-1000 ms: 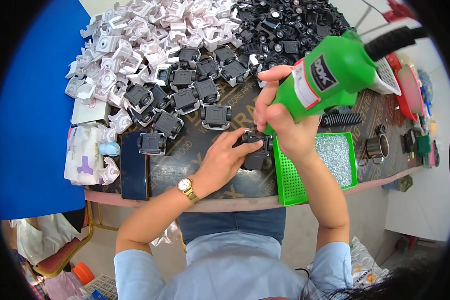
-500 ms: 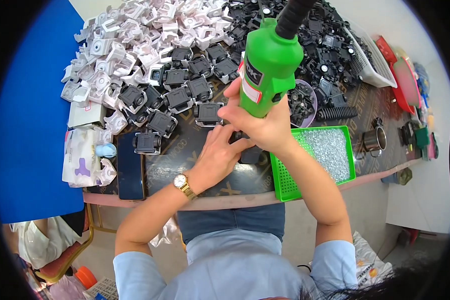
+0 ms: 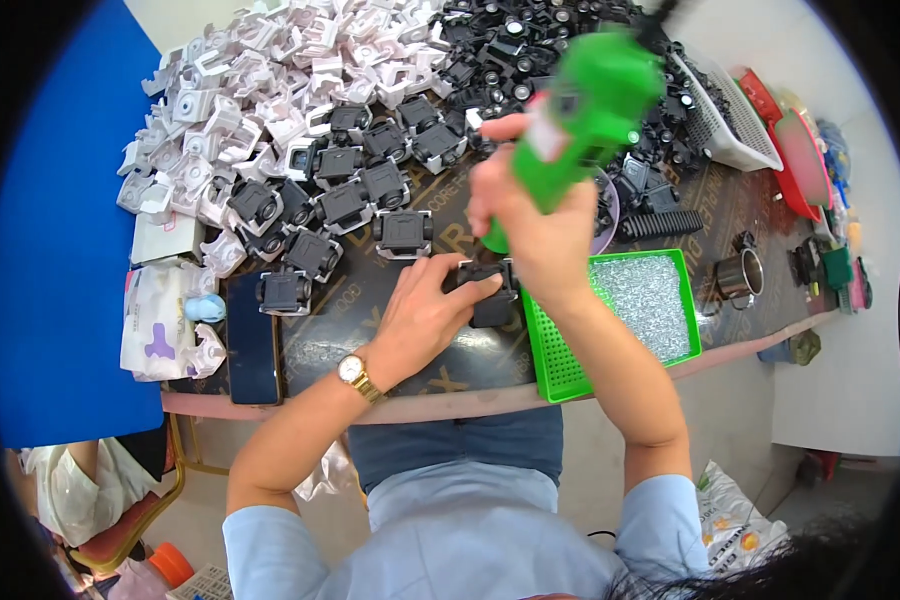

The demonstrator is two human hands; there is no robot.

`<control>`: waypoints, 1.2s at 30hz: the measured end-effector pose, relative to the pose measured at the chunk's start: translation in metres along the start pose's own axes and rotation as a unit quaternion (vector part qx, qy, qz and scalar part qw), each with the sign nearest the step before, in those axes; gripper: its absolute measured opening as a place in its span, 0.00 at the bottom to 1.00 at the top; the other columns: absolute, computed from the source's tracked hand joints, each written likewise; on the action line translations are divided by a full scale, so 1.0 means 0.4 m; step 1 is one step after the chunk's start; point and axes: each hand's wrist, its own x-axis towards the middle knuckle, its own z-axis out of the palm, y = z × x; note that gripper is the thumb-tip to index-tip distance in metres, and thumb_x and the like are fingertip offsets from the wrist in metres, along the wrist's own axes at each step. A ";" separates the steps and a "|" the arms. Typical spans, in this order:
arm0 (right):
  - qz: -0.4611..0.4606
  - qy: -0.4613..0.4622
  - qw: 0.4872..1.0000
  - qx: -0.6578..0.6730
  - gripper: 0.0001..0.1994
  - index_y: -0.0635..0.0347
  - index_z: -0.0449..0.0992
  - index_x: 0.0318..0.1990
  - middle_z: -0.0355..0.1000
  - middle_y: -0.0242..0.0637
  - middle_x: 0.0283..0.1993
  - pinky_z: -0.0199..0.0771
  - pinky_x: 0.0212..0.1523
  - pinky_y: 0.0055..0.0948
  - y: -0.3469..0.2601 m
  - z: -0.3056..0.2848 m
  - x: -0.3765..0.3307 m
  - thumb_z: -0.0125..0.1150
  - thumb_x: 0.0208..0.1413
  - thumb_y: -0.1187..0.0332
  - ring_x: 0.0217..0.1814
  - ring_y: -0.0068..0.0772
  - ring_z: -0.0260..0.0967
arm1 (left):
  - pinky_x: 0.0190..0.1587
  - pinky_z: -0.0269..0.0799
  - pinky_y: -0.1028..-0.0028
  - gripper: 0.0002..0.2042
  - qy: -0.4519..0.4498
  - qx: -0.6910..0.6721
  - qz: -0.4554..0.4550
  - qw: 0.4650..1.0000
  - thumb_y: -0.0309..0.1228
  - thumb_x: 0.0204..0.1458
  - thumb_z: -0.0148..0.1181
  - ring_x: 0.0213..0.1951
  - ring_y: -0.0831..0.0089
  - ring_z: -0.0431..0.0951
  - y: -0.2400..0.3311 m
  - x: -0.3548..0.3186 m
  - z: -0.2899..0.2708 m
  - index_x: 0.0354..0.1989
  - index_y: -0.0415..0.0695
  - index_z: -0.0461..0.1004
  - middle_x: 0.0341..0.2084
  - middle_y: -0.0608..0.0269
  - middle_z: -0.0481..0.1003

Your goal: The person assembles electronic cooling fans by securing screws into plastic housings with an electric screwdriver.

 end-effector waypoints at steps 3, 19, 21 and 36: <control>-0.074 -0.022 0.997 0.018 0.25 0.66 0.62 0.49 0.62 0.33 0.20 0.62 0.17 0.21 -0.075 -0.081 0.010 0.54 0.57 0.52 0.18 0.22 0.60 | 0.42 0.65 0.64 0.23 0.012 0.020 -0.013 1.000 0.22 0.38 0.61 0.38 0.58 0.69 0.008 -0.008 -0.008 0.46 0.56 0.74 0.41 0.54 0.68; -0.043 0.006 0.997 -0.061 0.33 0.65 0.62 0.48 0.63 0.33 0.19 0.61 0.18 0.21 -0.026 -0.274 -0.071 0.63 0.47 0.46 0.16 0.20 0.58 | 0.34 0.64 0.71 0.25 0.004 0.018 -0.030 0.999 0.21 0.34 0.62 0.31 0.67 0.64 0.014 0.007 0.000 0.46 0.53 0.75 0.35 0.62 0.67; -0.043 0.007 0.997 -0.057 0.33 0.65 0.62 0.48 0.64 0.33 0.19 0.61 0.17 0.20 -0.024 -0.274 -0.069 0.63 0.47 0.46 0.16 0.20 0.59 | 0.34 0.65 0.71 0.24 0.001 0.019 -0.031 0.999 0.21 0.34 0.62 0.31 0.66 0.64 0.015 0.008 -0.001 0.46 0.52 0.75 0.35 0.61 0.67; -0.070 -0.009 0.994 -0.086 0.32 0.65 0.61 0.49 0.62 0.33 0.21 0.61 0.19 0.22 -0.083 -0.205 -0.044 0.59 0.50 0.45 0.17 0.21 0.59 | 0.36 0.65 0.69 0.24 0.001 0.008 -0.035 0.999 0.24 0.34 0.65 0.32 0.65 0.65 0.020 0.006 -0.005 0.46 0.53 0.74 0.32 0.61 0.64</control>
